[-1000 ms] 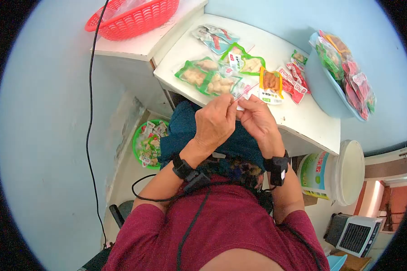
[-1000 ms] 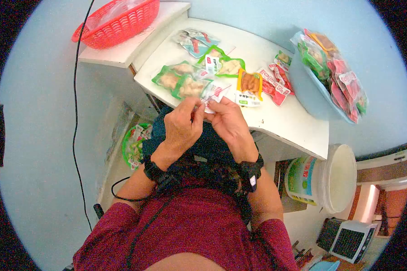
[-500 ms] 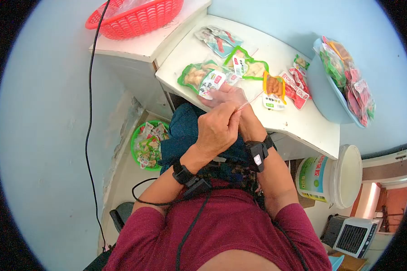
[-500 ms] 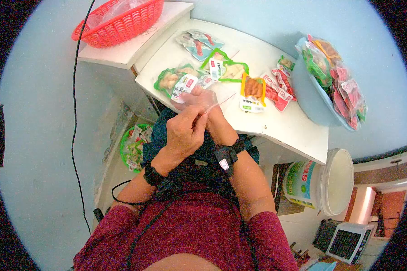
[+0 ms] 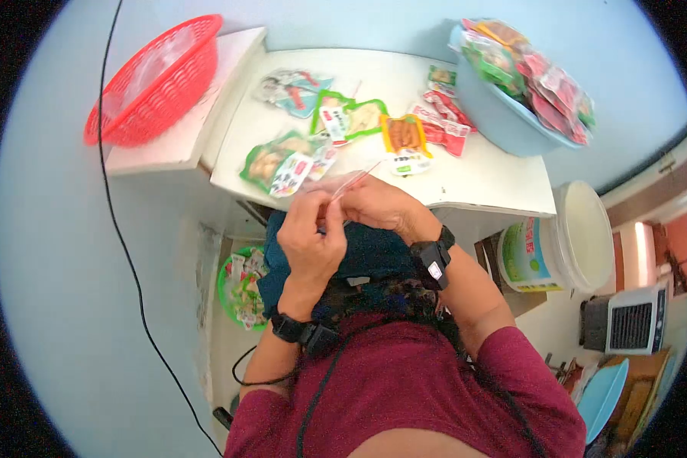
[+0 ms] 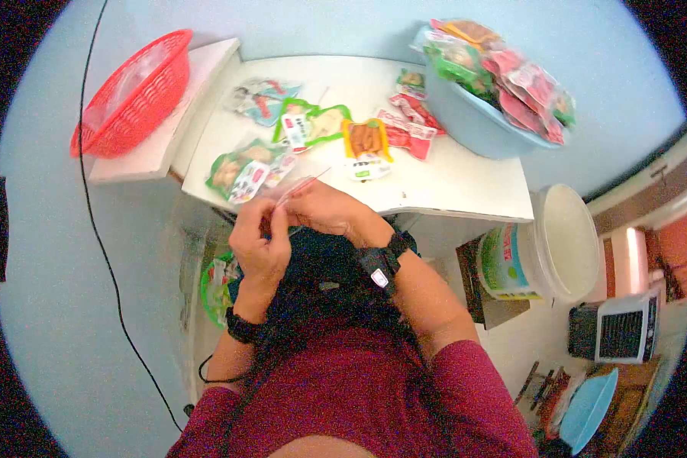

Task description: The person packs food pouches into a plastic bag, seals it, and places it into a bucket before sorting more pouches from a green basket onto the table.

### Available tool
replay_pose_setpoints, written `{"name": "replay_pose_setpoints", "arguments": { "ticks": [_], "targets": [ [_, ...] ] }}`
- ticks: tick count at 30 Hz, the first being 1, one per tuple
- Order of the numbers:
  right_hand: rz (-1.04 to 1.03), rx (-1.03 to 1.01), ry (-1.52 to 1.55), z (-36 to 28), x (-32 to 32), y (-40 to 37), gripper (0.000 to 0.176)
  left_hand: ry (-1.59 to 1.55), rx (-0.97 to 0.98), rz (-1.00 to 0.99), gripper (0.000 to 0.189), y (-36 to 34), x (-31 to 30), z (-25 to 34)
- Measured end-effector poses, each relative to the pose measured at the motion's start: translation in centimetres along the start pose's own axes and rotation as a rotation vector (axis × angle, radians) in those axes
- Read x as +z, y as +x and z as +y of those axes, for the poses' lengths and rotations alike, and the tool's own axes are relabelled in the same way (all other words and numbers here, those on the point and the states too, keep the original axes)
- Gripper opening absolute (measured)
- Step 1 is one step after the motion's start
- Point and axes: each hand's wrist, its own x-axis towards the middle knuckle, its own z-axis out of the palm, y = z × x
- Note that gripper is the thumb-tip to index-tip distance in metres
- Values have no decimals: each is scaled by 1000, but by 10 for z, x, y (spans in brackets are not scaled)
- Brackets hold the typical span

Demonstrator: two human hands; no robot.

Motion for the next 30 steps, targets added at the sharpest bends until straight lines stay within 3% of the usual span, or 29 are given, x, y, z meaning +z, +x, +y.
{"name": "replay_pose_setpoints", "arguments": {
  "ticks": [3, 8, 11, 14, 17, 20, 23, 25, 30],
  "targets": [
    [66, 69, -185, -24, -3, -30, 27, 47, 68, -22, 9, 0, 0, -2],
    [417, -112, -454, -81, -35, -56, 28, 65, 58, -45, 12, -2, 5, -2],
    [693, -166, -1103, -92, -103, -36, 36, 127, 97, -55, 12, -2, 6, -3],
    [960, -421, -1787, -98, -141, -16, 36, 195, 150, -54, 15, 1, 4, -3],
    [1113, -76, -1815, -116, -158, 7, 30, 217, 180, -49, 19, 5, 1, 0],
    [1205, -30, -1991, -124, -171, 23, 27, 253, 186, -81, 28, 10, -4, 6],
    [1156, 80, -2020, -132, -193, 33, 23, 273, 217, -104, 40, 14, -4, 4],
    [1131, 173, -2025, -137, -199, 41, 21, 287, 220, -124, 40, 19, -4, 5],
    [1066, 172, -2136, -143, -206, 52, 18, 265, 225, -158, 38, 23, 2, 0]
  ]
}}
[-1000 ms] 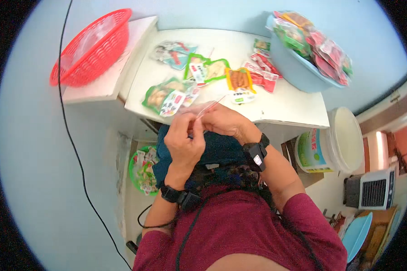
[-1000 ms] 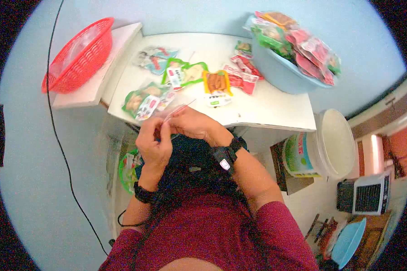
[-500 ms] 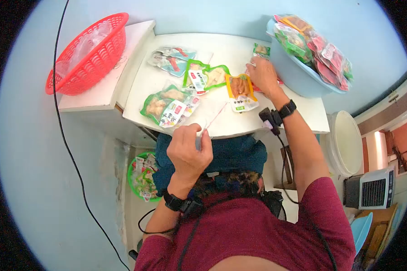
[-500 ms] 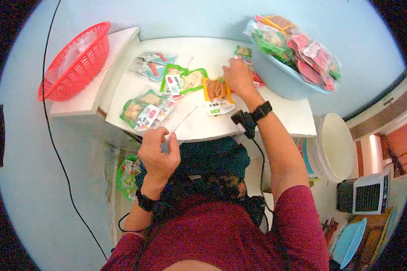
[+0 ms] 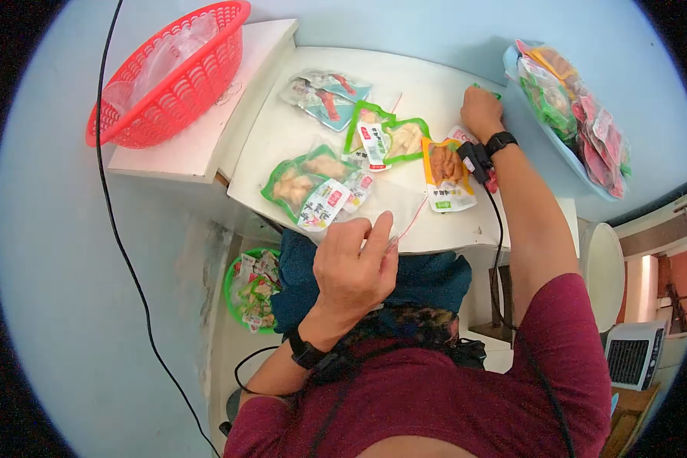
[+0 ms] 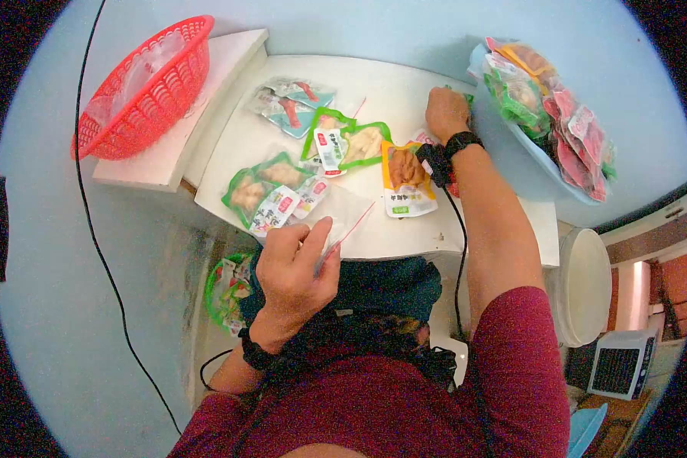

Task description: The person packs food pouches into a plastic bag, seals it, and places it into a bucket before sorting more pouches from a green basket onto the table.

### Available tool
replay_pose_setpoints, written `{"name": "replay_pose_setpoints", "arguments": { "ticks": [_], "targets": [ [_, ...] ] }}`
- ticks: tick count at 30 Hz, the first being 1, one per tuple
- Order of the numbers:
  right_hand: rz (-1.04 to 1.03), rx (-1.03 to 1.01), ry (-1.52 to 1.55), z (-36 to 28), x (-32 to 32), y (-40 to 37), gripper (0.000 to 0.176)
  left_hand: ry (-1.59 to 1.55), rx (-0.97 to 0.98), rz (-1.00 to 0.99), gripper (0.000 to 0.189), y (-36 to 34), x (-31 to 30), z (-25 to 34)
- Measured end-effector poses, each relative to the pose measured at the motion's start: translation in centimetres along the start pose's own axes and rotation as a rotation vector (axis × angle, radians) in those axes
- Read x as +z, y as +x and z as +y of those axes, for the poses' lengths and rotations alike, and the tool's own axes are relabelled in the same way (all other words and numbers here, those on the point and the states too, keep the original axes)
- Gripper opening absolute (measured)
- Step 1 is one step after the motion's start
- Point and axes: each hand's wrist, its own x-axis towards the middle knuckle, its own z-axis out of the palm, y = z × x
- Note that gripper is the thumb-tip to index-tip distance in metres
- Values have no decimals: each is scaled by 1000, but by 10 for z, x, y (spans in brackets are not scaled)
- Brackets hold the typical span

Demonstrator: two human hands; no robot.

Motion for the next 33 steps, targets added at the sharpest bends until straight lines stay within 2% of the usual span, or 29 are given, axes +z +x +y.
{"name": "replay_pose_setpoints", "arguments": {
  "ticks": [4, 7, 11, 14, 17, 20, 23, 26, 29, 32, 33],
  "targets": [
    [46, -169, -99, 1, 9, 5, 18, 13, 33, -12, 38, 1, 3, -1],
    [140, -327, -60, -12, 14, 6, 17, 8, 37, 2, 36, -1, 6, -2],
    [53, -495, 129, -38, -2, -18, 18, 12, 31, 17, 31, -3, 9, 0],
    [-120, -363, 311, -44, -17, -29, 26, 9, 30, 11, 28, -4, 7, 0],
    [188, -262, 533, -29, -5, -20, 38, 0, 29, 22, 26, -5, 6, 3],
    [134, -120, 452, -27, 10, -4, 49, 11, 30, 38, 25, -3, 5, 6],
    [-265, 65, 469, -37, -2, 1, 56, 9, 13, 27, 24, -2, 2, 11],
    [-318, 110, 400, -47, -12, -1, 53, 22, 13, 20, 23, -2, 2, 11],
    [-138, 119, 512, -46, -5, -1, 44, 21, 25, 20, 23, -1, 1, 11],
    [34, -48, 721, -39, 1, 5, 32, 4, 14, 26, 21, 1, 3, 10],
    [26, -40, 795, -39, -1, 6, 28, 7, 17, 31, 21, 1, 4, 10]
  ]
}}
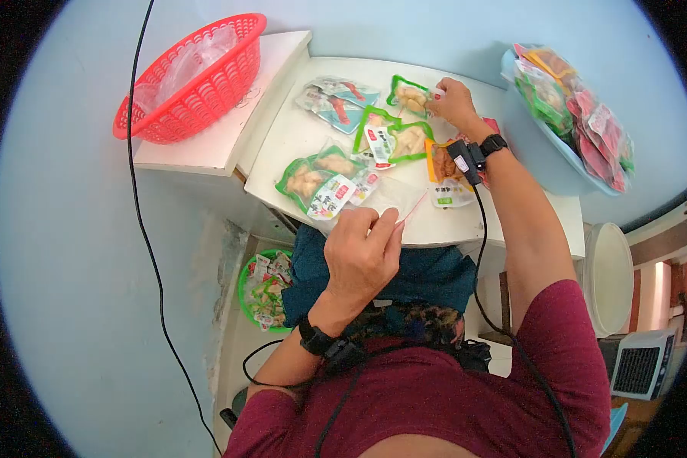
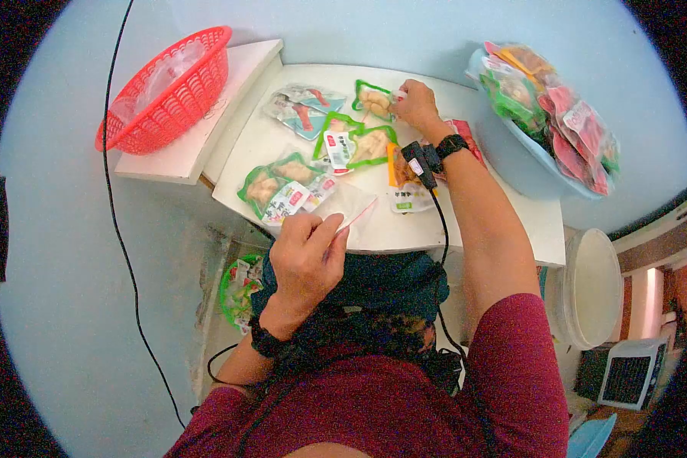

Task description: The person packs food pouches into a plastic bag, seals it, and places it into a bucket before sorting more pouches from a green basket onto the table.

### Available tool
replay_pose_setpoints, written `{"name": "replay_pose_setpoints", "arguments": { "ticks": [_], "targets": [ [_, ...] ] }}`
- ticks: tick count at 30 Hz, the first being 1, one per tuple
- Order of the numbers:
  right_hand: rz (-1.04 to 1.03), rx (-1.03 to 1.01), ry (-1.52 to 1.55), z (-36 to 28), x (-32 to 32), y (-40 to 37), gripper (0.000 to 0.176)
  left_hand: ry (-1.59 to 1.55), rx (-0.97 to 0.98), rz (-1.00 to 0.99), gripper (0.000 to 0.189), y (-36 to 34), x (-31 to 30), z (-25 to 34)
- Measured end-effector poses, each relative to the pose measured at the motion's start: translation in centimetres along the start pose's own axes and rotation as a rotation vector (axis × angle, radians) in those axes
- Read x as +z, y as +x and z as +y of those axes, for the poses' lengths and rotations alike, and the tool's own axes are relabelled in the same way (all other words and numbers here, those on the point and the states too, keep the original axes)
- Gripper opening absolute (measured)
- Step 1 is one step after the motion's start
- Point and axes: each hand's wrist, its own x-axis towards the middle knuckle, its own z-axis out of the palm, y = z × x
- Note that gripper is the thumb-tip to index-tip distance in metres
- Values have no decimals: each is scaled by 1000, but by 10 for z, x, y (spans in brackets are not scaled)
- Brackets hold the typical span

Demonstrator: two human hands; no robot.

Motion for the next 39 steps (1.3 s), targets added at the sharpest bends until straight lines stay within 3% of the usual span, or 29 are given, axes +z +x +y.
{"name": "replay_pose_setpoints", "arguments": {
  "ticks": [2, 5, 8, 10, 14, 17, 20, 22, 29, 39],
  "targets": [
    [-2, 25, 150, -3, -2, 1, 22, 5, 8, 8, 20, 1, 1, -1],
    [160, -75, 270, 4, -6, -8, 12, -9, -20, 15, 18, -1, 4, 0],
    [163, -49, 608, -23, -48, -54, 9, -8, -34, 27, 16, -1, 4, 2],
    [279, 14, 467, -60, -84, -105, 8, -2, -36, 65, 15, -1, 5, 2],
    [95, 154, 661, -60, -118, -194, 24, -12, -47, 111, 16, -1, 9, 1],
    [-55, 408, 891, -72, -119, -250, 22, -4, -66, 119, 16, -1, 11, 3],
    [-171, 487, 1160, -46, -95, -280, 22, -3, -67, 130, 16, 0, 12, 3],
    [-188, 544, 1363, -71, -82, -284, 24, -6, -52, 140, 17, 0, 11, 3],
    [-268, 538, 1625, -99, -37, -262, 24, 4, -48, 113, 19, 2, 3, 6],
    [-225, 542, 1776, -123, 18, -224, 22, 6, -24, 92, 21, 2, 1, 5]
  ]
}}
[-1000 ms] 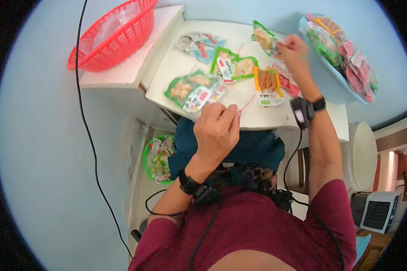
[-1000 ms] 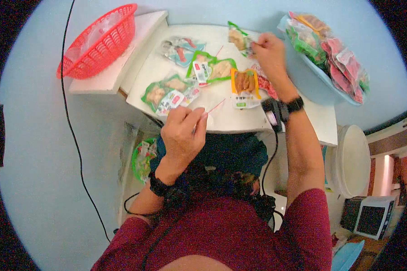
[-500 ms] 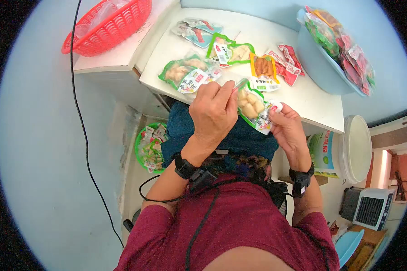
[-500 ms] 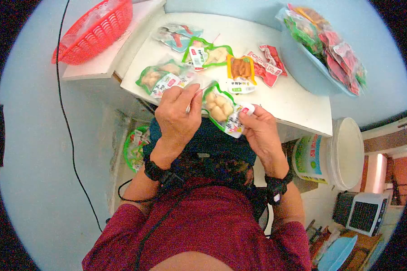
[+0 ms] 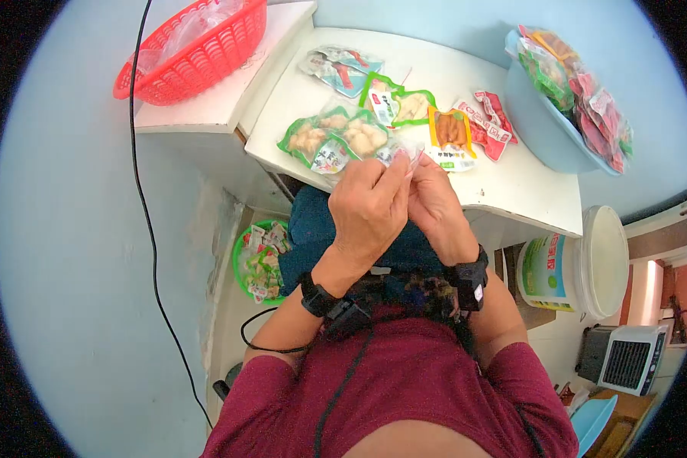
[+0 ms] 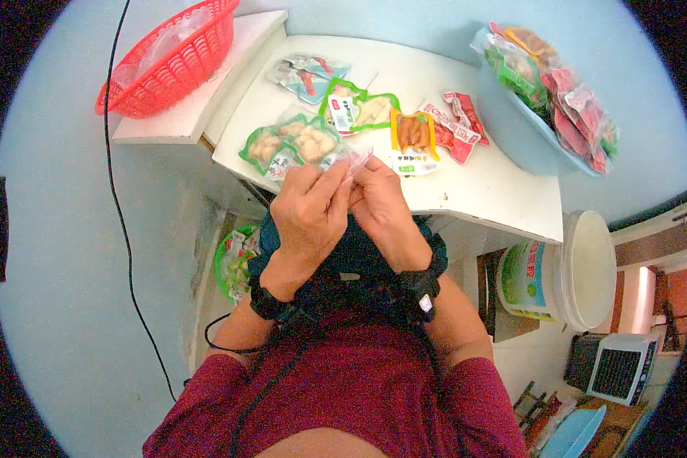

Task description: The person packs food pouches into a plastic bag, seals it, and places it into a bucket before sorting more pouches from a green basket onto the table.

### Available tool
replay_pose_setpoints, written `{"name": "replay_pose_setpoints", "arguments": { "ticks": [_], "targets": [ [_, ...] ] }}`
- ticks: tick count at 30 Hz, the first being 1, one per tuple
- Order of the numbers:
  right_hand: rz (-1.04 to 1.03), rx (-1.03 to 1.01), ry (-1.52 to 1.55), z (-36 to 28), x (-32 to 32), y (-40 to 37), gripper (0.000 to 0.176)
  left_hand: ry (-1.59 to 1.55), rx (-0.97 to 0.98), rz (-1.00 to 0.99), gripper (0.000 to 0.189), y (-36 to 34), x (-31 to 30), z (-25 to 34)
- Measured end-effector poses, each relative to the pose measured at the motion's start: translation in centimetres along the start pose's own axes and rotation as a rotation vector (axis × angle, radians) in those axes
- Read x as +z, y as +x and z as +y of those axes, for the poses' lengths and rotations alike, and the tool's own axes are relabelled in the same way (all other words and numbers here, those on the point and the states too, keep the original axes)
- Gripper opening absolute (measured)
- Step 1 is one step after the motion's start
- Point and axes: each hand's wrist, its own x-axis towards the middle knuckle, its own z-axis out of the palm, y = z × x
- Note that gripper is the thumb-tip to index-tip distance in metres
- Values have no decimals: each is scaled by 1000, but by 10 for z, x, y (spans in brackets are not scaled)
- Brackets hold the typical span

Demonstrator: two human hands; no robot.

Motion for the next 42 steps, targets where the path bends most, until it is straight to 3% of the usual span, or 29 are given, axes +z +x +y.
{"name": "replay_pose_setpoints", "arguments": {
  "ticks": [6, 9, 11, 13, 15, 18, 20, 22, 24, 27, 30, 32, 34, 39, 42],
  "targets": [
    [-37, -30, 16, 14, 16, 11, 19, -76, 22, 24, 22, 0, 0, -2],
    [-95, -115, -303, 12, 22, 6, 19, -95, 30, 7, 24, 0, 0, -5],
    [-123, -658, -979, 31, -8, 31, 18, -98, 29, -12, 25, -1, -1, -4],
    [-103, -1046, -1467, 33, -11, 42, 17, -109, 29, -15, 25, -1, -1, -5],
    [-36, -1268, -1764, 32, -8, 45, 15, -122, 32, -11, 25, -2, -1, -6],
    [-78, -988, -1772, 28, 2, 41, 19, -132, 49, -33, 23, -5, -3, -8],
    [-36, -541, -1580, 18, 15, 34, 26, -142, 66, -53, 23, -6, -6, -10],
    [-58, -590, -1589, 16, 13, 28, 28, -148, 77, -65, 23, -7, -9, -10],
    [-123, -1137, -1802, 21, 3, 21, 23, -155, 89, -71, 24, -8, -12, -9],
    [71, -419, -797, 25, 0, -16, 23, -166, 103, -85, 26, -16, -15, -8],
    [167, -181, -792, -4, -4, -48, 23, -88, 181, -116, 29, -25, -25, -9],
    [211, -550, -1109, -15, -25, -48, 24, -44, 254, -141, 31, -32, -30, -11],
    [242, -686, -1290, -38, -19, -50, 27, 0, 299, -195, 32, -41, -37, -11],
    [97, -874, -1515, -50, -28, -20, 43, 258, 442, -380, 35, -52, -47, 3],
    [4, -776, -1526, -48, -23, -8, 43, 450, 477, -493, 39, -53, -50, 4]
  ]
}}
